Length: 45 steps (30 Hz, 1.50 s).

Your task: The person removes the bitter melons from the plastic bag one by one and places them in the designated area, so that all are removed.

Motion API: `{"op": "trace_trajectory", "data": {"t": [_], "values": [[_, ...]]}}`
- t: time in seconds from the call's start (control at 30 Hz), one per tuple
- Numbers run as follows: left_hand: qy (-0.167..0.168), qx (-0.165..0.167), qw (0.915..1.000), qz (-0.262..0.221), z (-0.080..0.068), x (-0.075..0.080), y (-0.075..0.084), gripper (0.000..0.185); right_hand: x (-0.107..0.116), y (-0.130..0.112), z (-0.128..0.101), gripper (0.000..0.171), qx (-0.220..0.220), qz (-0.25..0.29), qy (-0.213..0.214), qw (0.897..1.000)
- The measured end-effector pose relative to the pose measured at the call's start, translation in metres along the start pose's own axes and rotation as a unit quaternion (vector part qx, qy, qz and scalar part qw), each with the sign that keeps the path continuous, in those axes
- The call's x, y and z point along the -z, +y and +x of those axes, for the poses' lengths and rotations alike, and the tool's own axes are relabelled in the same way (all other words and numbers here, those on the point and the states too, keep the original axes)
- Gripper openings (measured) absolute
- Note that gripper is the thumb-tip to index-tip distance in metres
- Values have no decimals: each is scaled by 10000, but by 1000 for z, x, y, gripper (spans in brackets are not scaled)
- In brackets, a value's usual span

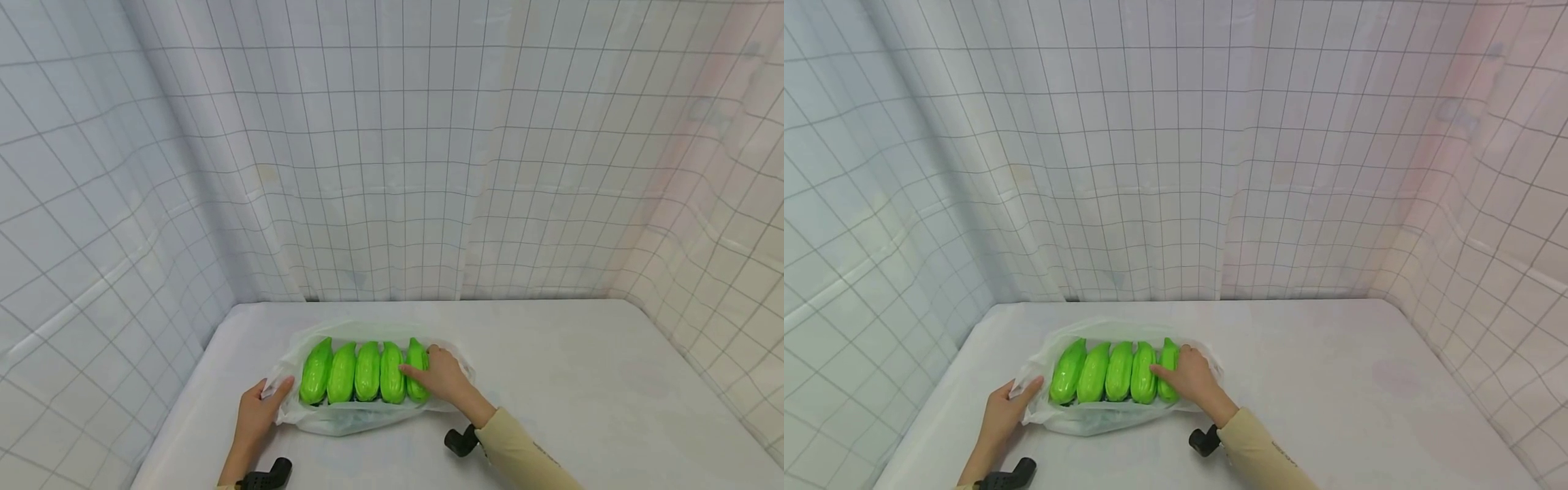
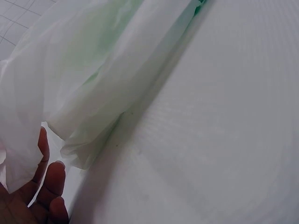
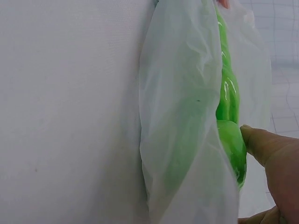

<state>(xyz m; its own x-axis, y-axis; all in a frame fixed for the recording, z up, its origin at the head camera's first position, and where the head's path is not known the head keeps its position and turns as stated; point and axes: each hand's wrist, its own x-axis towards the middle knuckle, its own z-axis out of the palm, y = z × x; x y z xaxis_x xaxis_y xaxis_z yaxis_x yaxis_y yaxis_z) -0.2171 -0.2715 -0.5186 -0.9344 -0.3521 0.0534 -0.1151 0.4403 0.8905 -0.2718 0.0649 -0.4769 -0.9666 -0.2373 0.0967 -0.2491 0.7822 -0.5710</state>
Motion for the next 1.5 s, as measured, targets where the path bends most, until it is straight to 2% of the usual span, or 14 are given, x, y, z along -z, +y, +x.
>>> {"op": "trace_trajectory", "data": {"t": [0.33,0.73,1.23,1.5], "values": [[-34,41,9999,106,-1,1,1,55,-2,-1,0,77,-96,190,-68,9998],[-43,-2,10000,-8,0,0,0,53,-4,1,0,69,-120,251,19,9996],[11,13,9997,-224,0,-1,0,49,-4,2,-1,66,-261,602,54,9978],[-31,-19,9998,-172,1,-1,0,51,-6,6,0,66,-305,695,76,9971]]}}
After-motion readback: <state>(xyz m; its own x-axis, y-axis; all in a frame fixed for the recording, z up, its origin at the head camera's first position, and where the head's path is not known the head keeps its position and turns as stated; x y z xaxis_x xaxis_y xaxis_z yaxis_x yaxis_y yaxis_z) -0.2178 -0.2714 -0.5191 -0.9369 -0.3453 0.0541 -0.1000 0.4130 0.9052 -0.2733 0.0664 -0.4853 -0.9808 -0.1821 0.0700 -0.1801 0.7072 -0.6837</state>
